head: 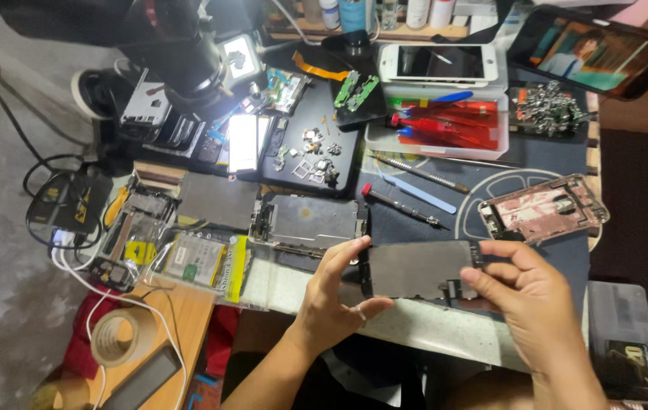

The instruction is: The person disassembles and reassembles smartphones at a workbench. They use a screwdriver to remove screws, detach the back cover, and handle internal components. The person then reattaches the back cover and secures it with screws.

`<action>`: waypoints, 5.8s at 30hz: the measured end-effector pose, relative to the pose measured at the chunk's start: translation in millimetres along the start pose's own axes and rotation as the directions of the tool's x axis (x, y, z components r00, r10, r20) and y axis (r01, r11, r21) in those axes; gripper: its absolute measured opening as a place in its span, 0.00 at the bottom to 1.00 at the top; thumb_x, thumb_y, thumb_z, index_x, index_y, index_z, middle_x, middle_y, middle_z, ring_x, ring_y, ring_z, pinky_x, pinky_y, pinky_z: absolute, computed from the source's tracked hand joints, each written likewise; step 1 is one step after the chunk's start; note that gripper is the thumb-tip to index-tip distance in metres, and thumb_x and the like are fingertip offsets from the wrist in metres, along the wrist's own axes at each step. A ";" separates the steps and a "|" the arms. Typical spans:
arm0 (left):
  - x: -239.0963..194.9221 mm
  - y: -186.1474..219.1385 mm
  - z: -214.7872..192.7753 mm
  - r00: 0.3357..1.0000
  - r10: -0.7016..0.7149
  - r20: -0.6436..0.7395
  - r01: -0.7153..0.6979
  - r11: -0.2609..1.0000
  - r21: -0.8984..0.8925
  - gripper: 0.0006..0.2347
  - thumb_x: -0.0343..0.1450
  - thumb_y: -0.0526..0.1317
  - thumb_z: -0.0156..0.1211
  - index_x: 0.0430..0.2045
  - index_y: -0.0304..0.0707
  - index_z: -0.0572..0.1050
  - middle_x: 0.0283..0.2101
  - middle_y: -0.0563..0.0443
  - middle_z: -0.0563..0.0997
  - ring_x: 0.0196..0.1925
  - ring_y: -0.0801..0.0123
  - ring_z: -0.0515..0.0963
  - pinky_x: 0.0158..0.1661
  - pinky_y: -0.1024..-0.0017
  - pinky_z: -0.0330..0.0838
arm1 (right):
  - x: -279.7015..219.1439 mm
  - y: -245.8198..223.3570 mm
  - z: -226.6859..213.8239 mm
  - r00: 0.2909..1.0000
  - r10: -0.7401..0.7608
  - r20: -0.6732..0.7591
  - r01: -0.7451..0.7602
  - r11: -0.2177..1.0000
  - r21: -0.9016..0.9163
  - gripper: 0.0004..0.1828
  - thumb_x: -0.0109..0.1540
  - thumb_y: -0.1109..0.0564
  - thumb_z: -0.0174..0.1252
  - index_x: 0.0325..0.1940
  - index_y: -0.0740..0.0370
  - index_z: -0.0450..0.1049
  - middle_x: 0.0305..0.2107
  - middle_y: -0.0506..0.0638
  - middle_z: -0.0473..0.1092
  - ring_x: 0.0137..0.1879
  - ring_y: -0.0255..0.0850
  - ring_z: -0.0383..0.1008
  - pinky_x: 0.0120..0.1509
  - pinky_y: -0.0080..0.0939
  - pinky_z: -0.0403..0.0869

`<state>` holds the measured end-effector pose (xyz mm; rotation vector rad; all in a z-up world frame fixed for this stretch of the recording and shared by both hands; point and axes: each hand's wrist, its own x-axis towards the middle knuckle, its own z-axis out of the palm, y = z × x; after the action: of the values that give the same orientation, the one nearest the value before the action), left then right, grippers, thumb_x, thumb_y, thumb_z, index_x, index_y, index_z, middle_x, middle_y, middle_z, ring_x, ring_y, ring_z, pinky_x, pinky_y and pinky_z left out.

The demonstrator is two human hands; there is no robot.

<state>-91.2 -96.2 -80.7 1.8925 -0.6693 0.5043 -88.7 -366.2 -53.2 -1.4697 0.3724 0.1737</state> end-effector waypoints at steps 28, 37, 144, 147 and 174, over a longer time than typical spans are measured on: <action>-17.2 -13.2 5.3 0.991 -0.100 -0.084 0.074 0.959 -0.274 0.39 0.64 0.40 0.78 0.68 0.34 0.57 0.63 0.33 0.76 0.67 0.54 0.78 0.68 0.61 0.74 | 3.7 -9.1 4.5 0.997 0.058 0.050 -0.056 0.998 -0.037 0.17 0.60 0.67 0.61 0.53 0.65 0.78 0.33 0.52 0.77 0.39 0.36 0.78 0.41 0.43 0.82; -14.8 -13.4 5.8 0.993 -0.071 -0.089 0.046 0.964 -0.261 0.39 0.64 0.35 0.78 0.68 0.36 0.57 0.66 0.34 0.73 0.70 0.54 0.76 0.70 0.60 0.73 | -1.1 -7.7 2.6 0.989 0.046 0.144 -0.016 0.979 -0.201 0.16 0.56 0.67 0.65 0.49 0.66 0.82 0.38 0.51 0.80 0.43 0.37 0.77 0.48 0.38 0.78; -8.4 6.2 -4.3 0.944 0.154 0.290 -0.268 0.871 0.411 0.10 0.70 0.32 0.60 0.45 0.30 0.80 0.26 0.56 0.72 0.27 0.68 0.72 0.31 0.69 0.63 | 15.0 59.1 -87.6 0.997 0.071 0.016 -0.060 0.924 -0.377 0.19 0.65 0.67 0.59 0.61 0.68 0.77 0.31 0.56 0.75 0.37 0.41 0.79 0.47 0.46 0.82; -8.2 5.4 -6.6 0.962 0.109 0.250 -0.202 0.901 0.384 0.10 0.69 0.32 0.61 0.43 0.28 0.80 0.26 0.54 0.72 0.26 0.67 0.72 0.31 0.68 0.64 | 15.4 63.6 -89.3 0.996 0.079 0.051 -0.054 0.924 -0.378 0.18 0.66 0.67 0.59 0.61 0.68 0.75 0.32 0.58 0.76 0.38 0.42 0.81 0.47 0.47 0.79; -3.0 4.7 -4.5 0.969 0.052 0.241 -0.149 0.901 0.407 0.13 0.66 0.33 0.63 0.44 0.27 0.80 0.24 0.54 0.71 0.24 0.68 0.69 0.29 0.69 0.62 | 7.6 49.5 -70.0 0.997 0.074 -0.009 -0.070 0.895 -0.440 0.17 0.64 0.69 0.57 0.57 0.67 0.75 0.43 0.56 0.77 0.40 0.38 0.78 0.48 0.44 0.82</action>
<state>-96.8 -92.9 -77.5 2.3591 -0.8632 0.5383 -108.1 -431.2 -106.2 -1.9039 0.3974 0.3409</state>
